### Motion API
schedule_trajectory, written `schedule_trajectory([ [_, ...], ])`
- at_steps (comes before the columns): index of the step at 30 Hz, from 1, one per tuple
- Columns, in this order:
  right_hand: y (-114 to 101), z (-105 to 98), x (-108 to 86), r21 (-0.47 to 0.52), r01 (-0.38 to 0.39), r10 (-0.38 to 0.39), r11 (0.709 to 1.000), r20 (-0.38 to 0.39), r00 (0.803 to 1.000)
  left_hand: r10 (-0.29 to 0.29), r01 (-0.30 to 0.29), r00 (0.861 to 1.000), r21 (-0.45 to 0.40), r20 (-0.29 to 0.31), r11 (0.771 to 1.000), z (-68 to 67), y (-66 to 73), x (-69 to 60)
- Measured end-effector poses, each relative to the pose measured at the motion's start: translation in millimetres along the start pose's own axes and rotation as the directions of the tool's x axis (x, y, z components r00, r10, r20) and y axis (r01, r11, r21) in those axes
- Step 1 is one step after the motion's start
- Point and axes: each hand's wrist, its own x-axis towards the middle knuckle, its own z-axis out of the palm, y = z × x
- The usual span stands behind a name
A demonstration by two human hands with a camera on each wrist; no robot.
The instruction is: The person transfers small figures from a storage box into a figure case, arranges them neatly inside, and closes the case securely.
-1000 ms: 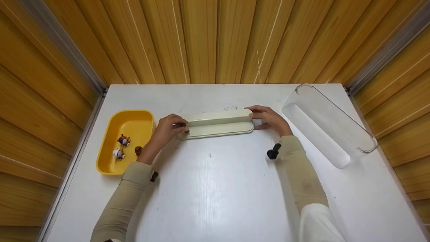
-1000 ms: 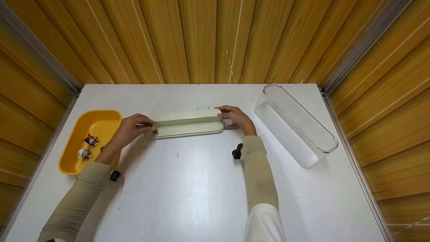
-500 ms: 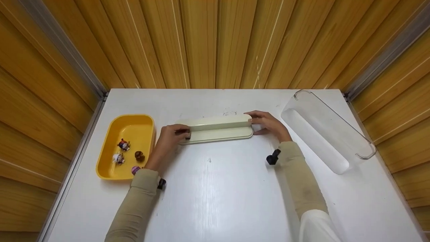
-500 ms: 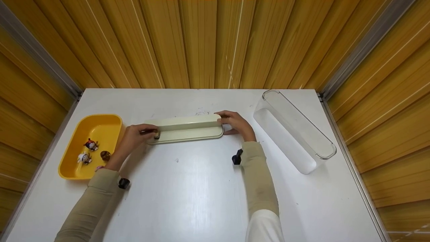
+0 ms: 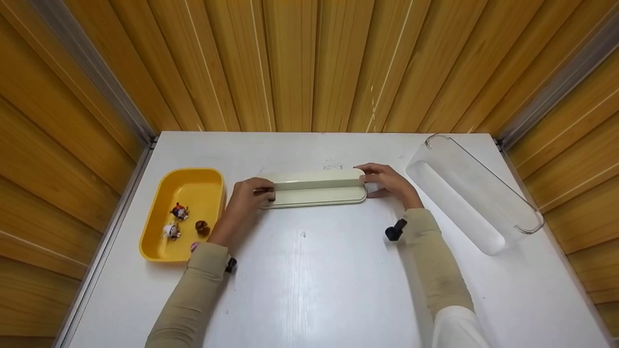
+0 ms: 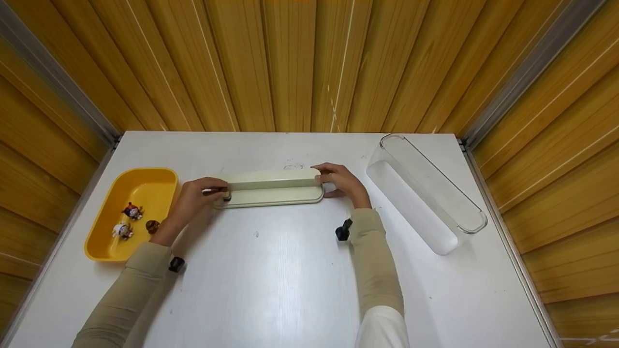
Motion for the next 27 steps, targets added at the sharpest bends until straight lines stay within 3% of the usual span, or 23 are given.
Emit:
schedule_trajectory([
  [5, 4, 1, -1.3, 0.004, -0.020, 0.020, 1.000, -0.005, 1.000, 0.063, -0.063, 0.998, 0.030, 0.018, 0.998, 1.0, -2.0, -4.6],
  [9, 4, 3, 1.6, 0.023, -0.012, 0.013, 1.000, -0.012, 1.000, 0.055, -0.055, 0.998, 0.115, 0.003, 0.992, -13.3, 4.5, -13.6],
  [14, -1, 5, 7.1, 0.032, -0.012, 0.012, 0.999, -0.004, 1.000, -0.028, 0.032, 0.999, 0.237, -0.020, 0.971, -50.8, 23.9, -35.7],
  [17, -3, 4, 7.0, 0.026, -0.022, 0.022, 0.999, -0.003, 1.000, -0.038, 0.047, 0.999, 0.288, -0.037, 0.956, -78.0, 31.0, -49.8],
  [21, -3, 2, 3.7, 0.026, -0.044, 0.044, 0.999, -0.007, 0.999, -0.042, 0.059, 0.997, 0.317, -0.061, 0.947, -115.8, 30.0, -69.4],
  [27, -1, 0, 1.6, 0.025, -0.046, 0.046, 0.999, 0.009, 0.999, -0.142, 0.150, 0.989, 0.350, -0.048, 0.925, -160.8, 20.7, -86.8],
])
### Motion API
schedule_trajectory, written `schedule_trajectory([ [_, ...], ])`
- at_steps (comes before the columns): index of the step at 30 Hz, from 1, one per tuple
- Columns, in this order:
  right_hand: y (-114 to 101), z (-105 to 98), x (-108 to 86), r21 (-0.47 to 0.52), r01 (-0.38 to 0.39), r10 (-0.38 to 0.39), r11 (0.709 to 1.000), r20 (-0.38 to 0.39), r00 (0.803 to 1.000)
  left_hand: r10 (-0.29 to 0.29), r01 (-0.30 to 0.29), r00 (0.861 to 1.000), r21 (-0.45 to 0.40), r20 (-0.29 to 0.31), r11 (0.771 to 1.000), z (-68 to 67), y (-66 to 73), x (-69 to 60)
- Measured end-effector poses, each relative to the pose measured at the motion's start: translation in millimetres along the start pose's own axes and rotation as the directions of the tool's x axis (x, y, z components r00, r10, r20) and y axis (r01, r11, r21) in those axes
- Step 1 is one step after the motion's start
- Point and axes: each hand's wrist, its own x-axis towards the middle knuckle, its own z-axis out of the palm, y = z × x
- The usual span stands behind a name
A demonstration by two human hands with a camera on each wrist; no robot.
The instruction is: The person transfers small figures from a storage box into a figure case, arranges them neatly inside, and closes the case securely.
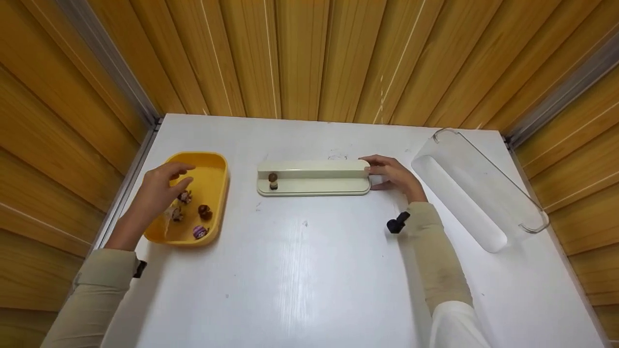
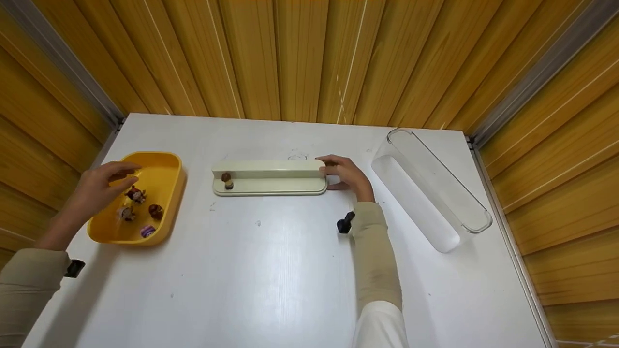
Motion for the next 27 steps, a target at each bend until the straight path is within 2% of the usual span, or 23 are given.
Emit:
schedule_trajectory([
  [5, 4, -4, -4.8, -0.001, 0.007, -0.007, 1.000, -0.015, 1.000, -0.030, 0.027, 0.996, 0.037, 0.084, 0.999, -7.9, -16.8, 7.3],
  [8, 4, -2, -3.0, 0.008, 0.011, -0.010, 1.000, -0.020, 1.000, -0.071, 0.066, 0.987, 0.038, 0.146, 0.997, -8.5, -25.9, 9.6],
  [12, 1, 0, -0.6, 0.005, 0.030, -0.029, 1.000, -0.014, 0.999, -0.141, 0.131, 0.961, 0.058, 0.238, 0.990, -6.6, -35.9, 13.7],
  [15, 2, 1, -0.7, 0.001, 0.027, -0.027, 1.000, -0.009, 1.000, -0.193, 0.175, 0.936, 0.086, 0.294, 0.981, -3.2, -40.8, 16.1],
  [18, 4, 1, -1.4, 0.011, 0.010, -0.010, 1.000, -0.009, 1.000, -0.223, 0.204, 0.914, 0.093, 0.338, 0.975, -1.6, -42.3, 18.4],
  [20, 5, 2, -2.0, 0.016, 0.008, -0.008, 1.000, -0.006, 1.000, -0.229, 0.212, 0.906, 0.088, 0.355, 0.973, -1.2, -42.9, 19.8],
  [23, 5, 2, -1.8, 0.021, 0.023, -0.022, 1.000, -0.012, 1.000, -0.221, 0.207, 0.909, 0.078, 0.353, 0.975, 0.8, -46.3, 23.3],
  [27, 4, 2, -0.6, 0.029, 0.029, -0.028, 0.999, -0.024, 0.999, -0.206, 0.185, 0.926, 0.097, 0.317, 0.978, 3.9, -53.1, 29.5],
])
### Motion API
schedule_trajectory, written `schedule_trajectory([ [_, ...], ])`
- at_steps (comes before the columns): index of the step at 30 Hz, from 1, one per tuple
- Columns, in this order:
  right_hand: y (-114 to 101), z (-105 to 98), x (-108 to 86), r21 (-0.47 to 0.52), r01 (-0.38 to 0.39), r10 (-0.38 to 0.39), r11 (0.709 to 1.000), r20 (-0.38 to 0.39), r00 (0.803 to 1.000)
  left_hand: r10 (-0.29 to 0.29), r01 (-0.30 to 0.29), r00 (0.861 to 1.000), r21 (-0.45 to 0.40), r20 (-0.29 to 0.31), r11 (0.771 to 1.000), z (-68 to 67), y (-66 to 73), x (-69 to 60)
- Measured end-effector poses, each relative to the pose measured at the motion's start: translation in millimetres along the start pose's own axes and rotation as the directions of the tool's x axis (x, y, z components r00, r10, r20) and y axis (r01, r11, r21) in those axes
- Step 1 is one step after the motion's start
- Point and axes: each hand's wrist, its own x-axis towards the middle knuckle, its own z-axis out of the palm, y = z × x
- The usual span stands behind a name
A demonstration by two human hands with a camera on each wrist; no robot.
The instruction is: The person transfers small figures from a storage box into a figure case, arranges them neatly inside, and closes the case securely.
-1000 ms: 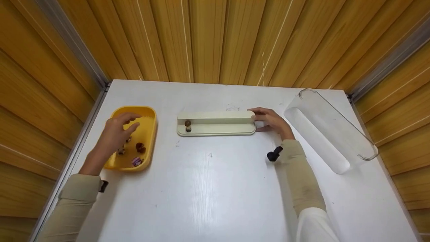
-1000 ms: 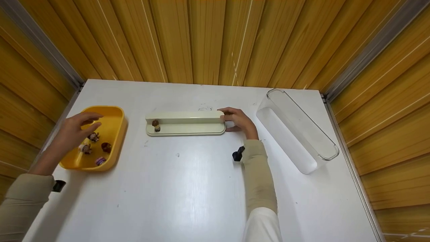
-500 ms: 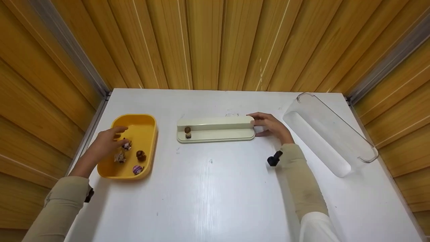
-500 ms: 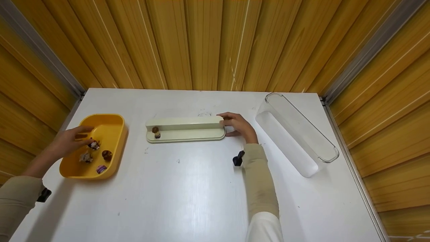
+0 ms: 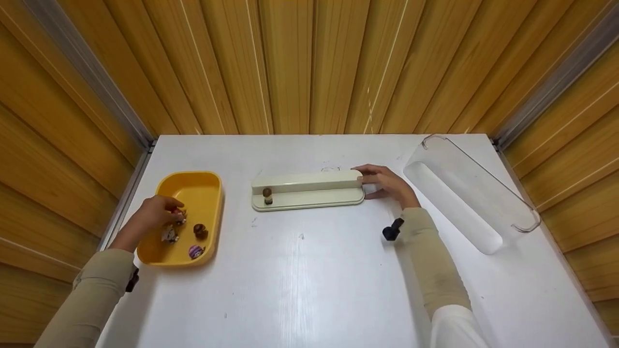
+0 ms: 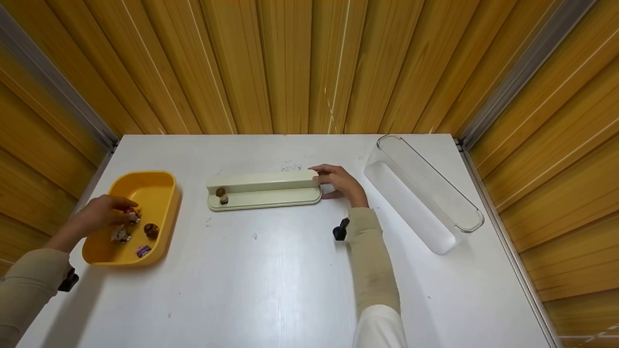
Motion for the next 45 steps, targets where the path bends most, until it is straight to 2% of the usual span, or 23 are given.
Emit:
schedule_trajectory([
  [6, 1, 0, -0.1, -0.018, -0.016, 0.016, 1.000, -0.003, 1.000, 0.002, -0.001, 0.998, 0.019, -0.059, 1.000, 3.0, -6.2, 5.3],
  [10, 0, -2, -2.0, -0.012, -0.017, 0.017, 1.000, -0.012, 1.000, -0.013, 0.013, 0.998, -0.011, -0.065, 1.000, 3.3, -5.9, 7.7],
  [15, -1, -3, -2.9, -0.003, -0.012, 0.012, 1.000, -0.006, 1.000, -0.021, 0.021, 0.998, -0.009, -0.064, 1.000, 1.3, -2.1, 7.4],
  [20, -3, -4, -3.7, -0.005, -0.002, 0.002, 1.000, -0.013, 1.000, -0.055, 0.054, 0.996, -0.027, -0.069, 0.998, 1.1, 2.6, 7.8],
  [25, -1, -5, -2.6, -0.012, -0.009, 0.009, 1.000, -0.010, 1.000, -0.052, 0.049, 0.995, -0.034, -0.090, 0.998, 5.9, 3.3, 6.2],
  [32, 1, -3, -1.6, -0.009, -0.017, 0.017, 1.000, -0.011, 1.000, -0.042, 0.031, 0.992, -0.093, -0.117, 0.995, 10.9, 3.9, 0.0],
  [36, 1, -1, -1.0, -0.010, -0.020, 0.020, 1.000, -0.007, 1.000, 0.005, -0.019, 0.982, -0.074, -0.188, 0.997, 9.2, 8.0, -3.3],
  [40, 0, -1, -0.3, -0.015, -0.014, 0.014, 1.000, 0.003, 1.000, 0.033, -0.052, 0.967, -0.066, -0.251, 0.996, 1.5, 17.1, -6.6],
  [45, 0, 1, 0.8, -0.001, -0.015, 0.015, 1.000, 0.007, 1.000, 0.085, -0.110, 0.941, -0.056, -0.329, 0.992, -7.9, 32.9, -12.8],
])
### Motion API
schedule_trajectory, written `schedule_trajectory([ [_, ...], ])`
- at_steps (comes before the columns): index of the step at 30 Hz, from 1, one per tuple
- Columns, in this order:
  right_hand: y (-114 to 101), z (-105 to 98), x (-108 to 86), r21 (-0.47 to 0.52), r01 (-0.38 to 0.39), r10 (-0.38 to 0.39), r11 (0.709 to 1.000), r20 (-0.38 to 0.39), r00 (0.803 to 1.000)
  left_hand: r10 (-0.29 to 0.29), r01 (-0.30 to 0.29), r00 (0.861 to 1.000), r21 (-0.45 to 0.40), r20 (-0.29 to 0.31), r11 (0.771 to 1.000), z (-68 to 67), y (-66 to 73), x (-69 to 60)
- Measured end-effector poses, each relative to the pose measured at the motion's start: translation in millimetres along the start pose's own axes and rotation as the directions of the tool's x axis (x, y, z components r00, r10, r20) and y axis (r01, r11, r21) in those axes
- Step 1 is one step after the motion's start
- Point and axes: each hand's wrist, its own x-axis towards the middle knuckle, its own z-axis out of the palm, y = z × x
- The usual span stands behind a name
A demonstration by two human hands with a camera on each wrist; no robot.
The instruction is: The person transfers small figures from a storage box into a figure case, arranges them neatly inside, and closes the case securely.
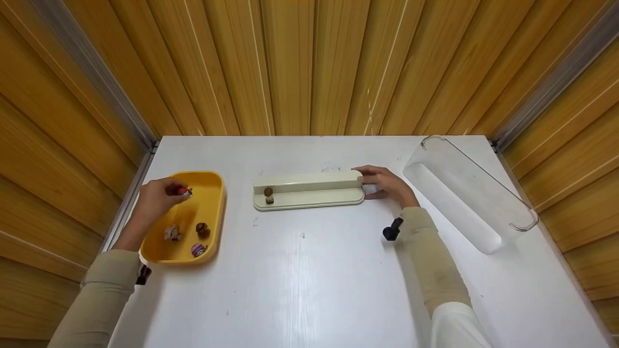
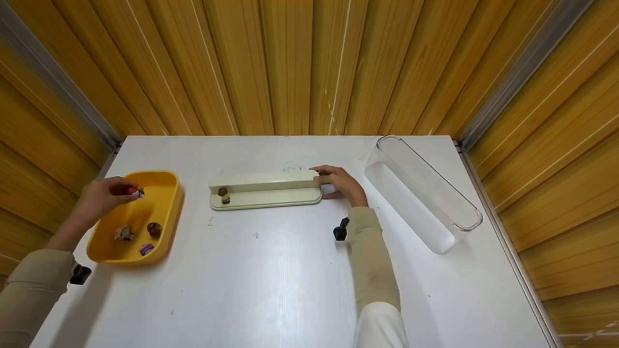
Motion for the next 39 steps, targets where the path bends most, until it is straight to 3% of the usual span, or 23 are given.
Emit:
schedule_trajectory([
  [5, 0, 2, 0.8, 0.011, -0.019, 0.019, 1.000, -0.008, 1.000, 0.049, -0.051, 0.998, -0.049, -0.037, 0.997, -4.6, 19.0, -5.4],
  [17, 2, 1, -0.9, 0.003, -0.023, 0.023, 1.000, -0.016, 1.000, 0.072, -0.066, 0.997, -0.146, 0.033, 0.987, 12.9, 59.6, -6.6],
  [22, 4, -1, -0.7, 0.008, -0.018, 0.018, 1.000, -0.021, 1.000, 0.070, -0.061, 0.997, -0.224, 0.034, 0.973, 30.8, 77.1, -0.2],
  [27, 5, -1, -0.5, 0.009, -0.009, 0.009, 1.000, -0.028, 1.000, 0.054, -0.046, 0.998, -0.336, 0.015, 0.941, 54.5, 92.1, 6.2],
  [39, 0, 3, -2.6, -0.006, -0.007, 0.007, 1.000, -0.030, 1.000, 0.096, -0.103, 0.995, -0.496, -0.038, 0.862, 102.3, 112.3, 16.2],
])
